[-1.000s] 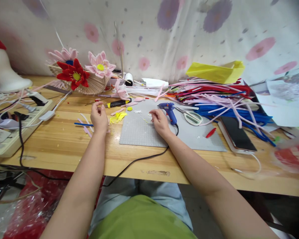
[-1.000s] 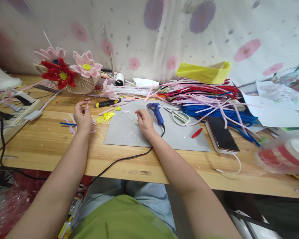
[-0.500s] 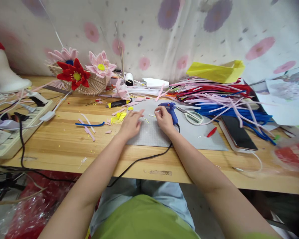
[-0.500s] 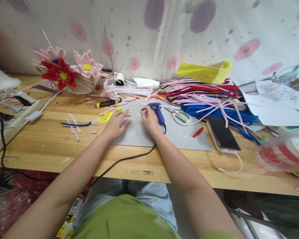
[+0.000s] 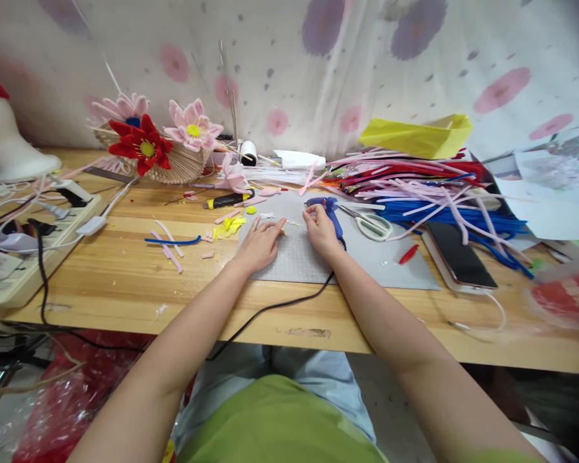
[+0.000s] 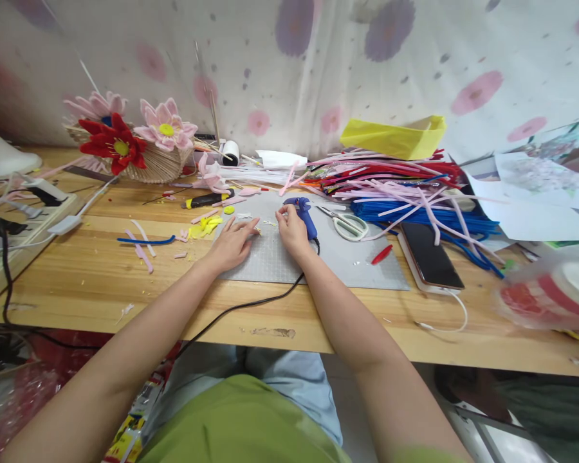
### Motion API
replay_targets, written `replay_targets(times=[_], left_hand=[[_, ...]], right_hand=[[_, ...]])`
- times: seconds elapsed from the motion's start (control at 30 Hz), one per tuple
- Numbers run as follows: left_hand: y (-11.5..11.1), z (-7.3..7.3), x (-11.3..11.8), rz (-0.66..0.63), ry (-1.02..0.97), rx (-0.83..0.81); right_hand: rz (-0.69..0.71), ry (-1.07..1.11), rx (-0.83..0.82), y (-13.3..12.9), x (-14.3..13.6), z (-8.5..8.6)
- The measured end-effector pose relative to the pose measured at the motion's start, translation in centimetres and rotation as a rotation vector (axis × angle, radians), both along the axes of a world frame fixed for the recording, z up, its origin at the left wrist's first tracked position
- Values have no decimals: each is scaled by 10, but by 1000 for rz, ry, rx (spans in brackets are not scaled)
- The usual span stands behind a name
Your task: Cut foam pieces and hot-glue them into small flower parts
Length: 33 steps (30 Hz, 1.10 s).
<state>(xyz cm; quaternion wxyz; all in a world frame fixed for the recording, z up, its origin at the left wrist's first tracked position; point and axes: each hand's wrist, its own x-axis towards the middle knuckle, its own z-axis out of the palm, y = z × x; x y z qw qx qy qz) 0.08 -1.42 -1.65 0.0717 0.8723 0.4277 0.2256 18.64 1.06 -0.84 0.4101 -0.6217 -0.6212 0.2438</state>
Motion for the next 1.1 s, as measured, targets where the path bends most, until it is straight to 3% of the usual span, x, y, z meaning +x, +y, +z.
replay_targets(times=[0.13, 0.27, 0.4, 0.63, 0.8, 0.87, 0.97, 1.03, 1.1], left_hand=[[4, -1, 0, 75, -84, 44], [10, -4, 2, 47, -92, 29], [13, -8, 4, 51, -79, 9], [11, -8, 4, 72, -61, 49], [9, -7, 3, 84, -96, 21], [9, -8, 2, 97, -130, 11], [9, -9, 2, 119, -141, 0], [10, -9, 2, 123, -118, -8], [9, -9, 2, 122, -92, -10]], right_hand=[[2, -48, -12, 2, 1, -1], [97, -80, 7, 3, 5, -1], [202, -215, -78, -1, 6, 0], [274, -432, -34, -14, -13, -1], [319, -372, -22, -9, -9, 1], [291, -210, -15, -5, -5, 3], [103, 38, 57, 0, -7, 2], [8, 66, 100, 2, -14, 0], [8, -33, 76, 2, -23, -4]])
